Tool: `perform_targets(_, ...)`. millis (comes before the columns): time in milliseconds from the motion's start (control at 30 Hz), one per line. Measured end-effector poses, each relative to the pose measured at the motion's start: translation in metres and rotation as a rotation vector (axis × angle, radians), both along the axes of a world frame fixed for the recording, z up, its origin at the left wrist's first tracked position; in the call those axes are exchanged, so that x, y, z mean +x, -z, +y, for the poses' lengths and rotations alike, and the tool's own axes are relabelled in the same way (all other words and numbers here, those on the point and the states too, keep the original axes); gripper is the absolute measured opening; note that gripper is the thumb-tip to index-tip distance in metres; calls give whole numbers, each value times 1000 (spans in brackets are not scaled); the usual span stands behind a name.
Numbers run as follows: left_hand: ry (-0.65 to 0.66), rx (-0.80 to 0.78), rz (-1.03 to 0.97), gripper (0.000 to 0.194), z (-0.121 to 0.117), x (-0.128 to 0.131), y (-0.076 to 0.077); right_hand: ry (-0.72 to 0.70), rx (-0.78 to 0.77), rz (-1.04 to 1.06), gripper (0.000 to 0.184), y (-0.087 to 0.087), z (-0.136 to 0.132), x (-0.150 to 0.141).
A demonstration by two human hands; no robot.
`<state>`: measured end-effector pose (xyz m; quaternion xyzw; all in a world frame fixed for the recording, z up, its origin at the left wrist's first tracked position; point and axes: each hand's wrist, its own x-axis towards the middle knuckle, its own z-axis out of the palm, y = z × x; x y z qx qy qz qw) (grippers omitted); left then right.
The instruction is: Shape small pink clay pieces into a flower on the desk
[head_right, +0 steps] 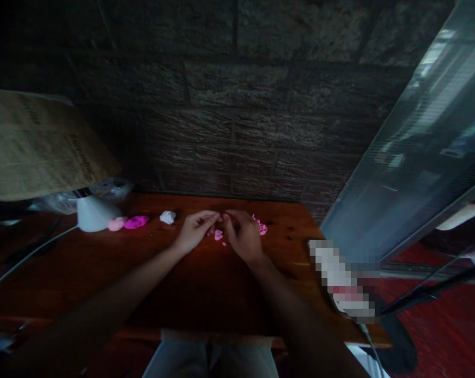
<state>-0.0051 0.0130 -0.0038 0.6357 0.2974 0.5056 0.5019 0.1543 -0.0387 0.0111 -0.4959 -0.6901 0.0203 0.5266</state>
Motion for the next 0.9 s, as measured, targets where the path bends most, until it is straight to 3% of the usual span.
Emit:
perform_targets(267,116,-271,-128,43,-6,4,-1,-173,-257,253,33,4,3,6)
perform_targets(500,116,-285,-157,38,-4,3,-2,-330,-541,409,43,-1,4,5)
perform_targets(900,164,-240,-118,40,-4,1,0,-325,-553,421,43,0,7,10)
